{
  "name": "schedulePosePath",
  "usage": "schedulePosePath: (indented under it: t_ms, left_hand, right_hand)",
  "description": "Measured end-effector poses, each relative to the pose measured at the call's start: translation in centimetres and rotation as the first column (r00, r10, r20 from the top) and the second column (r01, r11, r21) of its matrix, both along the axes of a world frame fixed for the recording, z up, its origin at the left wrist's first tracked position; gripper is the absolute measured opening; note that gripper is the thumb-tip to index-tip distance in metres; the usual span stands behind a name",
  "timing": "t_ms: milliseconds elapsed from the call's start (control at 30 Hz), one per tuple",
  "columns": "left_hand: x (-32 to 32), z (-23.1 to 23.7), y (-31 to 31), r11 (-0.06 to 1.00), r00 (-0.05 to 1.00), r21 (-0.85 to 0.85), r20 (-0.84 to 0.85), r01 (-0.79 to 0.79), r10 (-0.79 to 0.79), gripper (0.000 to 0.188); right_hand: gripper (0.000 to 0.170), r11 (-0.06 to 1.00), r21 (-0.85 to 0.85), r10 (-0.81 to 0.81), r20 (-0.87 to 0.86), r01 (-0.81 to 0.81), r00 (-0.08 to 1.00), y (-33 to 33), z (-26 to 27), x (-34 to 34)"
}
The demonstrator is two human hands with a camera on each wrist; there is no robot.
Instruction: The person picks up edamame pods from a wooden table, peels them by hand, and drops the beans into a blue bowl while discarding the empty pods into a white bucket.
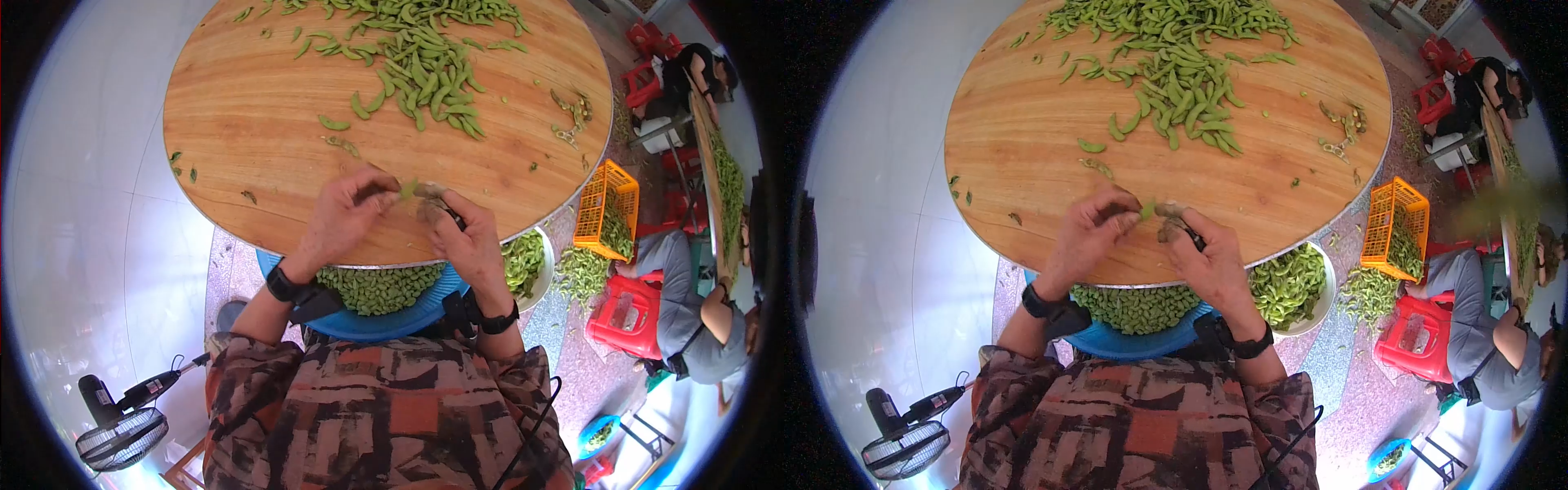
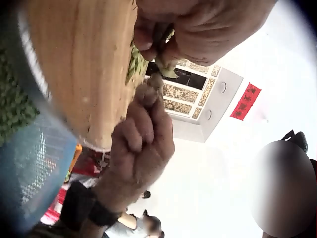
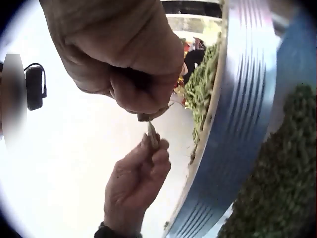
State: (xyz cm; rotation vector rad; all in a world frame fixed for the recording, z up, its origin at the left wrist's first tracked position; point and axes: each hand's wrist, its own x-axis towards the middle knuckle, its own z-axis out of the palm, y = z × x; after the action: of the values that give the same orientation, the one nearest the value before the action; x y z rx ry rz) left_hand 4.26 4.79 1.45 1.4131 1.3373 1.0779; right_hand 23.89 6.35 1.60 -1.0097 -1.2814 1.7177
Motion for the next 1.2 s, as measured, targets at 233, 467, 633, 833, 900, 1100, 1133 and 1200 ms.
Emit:
schedulePosePath:
  t_ms: [233,467,633,833,900,1100,1133,1200]
  left_hand:
    - [2.3,-0.9,-1.3,0.998,0.999,0.054,0.012,-0.034,0.033,0.013]
    - [2.1,-1.6,-1.4,0.964,0.949,0.266,-0.299,-0.019,0.101,0.01]
    - [1.6,-1.9,-1.8,0.842,0.502,-0.393,0.847,0.369,0.175,0.015]
    - [2.4,-1.6,-1.9,0.879,0.703,-0.362,0.71,0.311,0.044,0.016]
    - [2.8,-2.0,-2.0,0.938,0.875,-0.288,0.484,0.192,-0.031,0.013]
    - [1.9,-0.8,-1.4,0.951,0.977,-0.287,0.205,0.118,-0.06,0.017]
    - [1.4,-0.8,-1.1,0.895,0.953,-0.399,0.292,0.2,-0.083,0.022]
    - [1.0,-0.9,-0.8,0.866,0.929,-0.434,0.359,0.249,-0.087,0.024]
  right_hand:
    - [0.022,0.991,-0.129,0.018,-0.098,-0.03,0.995,-0.2,-0.1,0.3]
    - [0.021,0.999,0.008,0.04,-0.028,-0.04,0.999,0.1,-1.2,0.8]
    - [0.02,0.933,-0.259,0.138,-0.382,-0.249,0.914,1.2,-1.9,2.2]
    - [0.019,0.939,-0.274,0.097,-0.371,-0.209,0.924,0.8,-1.2,2.1]
    - [0.017,0.994,-0.097,0.061,0.018,-0.059,0.998,0.2,-0.7,1.6]
    - [0.015,0.996,0.091,0.014,0.127,-0.026,0.992,-0.2,-0.8,1.1]
    - [0.015,0.995,0.092,0.015,0.128,-0.027,0.992,-0.2,-1.0,1.2]
    - [0.015,0.953,0.293,-0.007,0.262,-0.072,0.965,-0.1,-1.5,1.1]
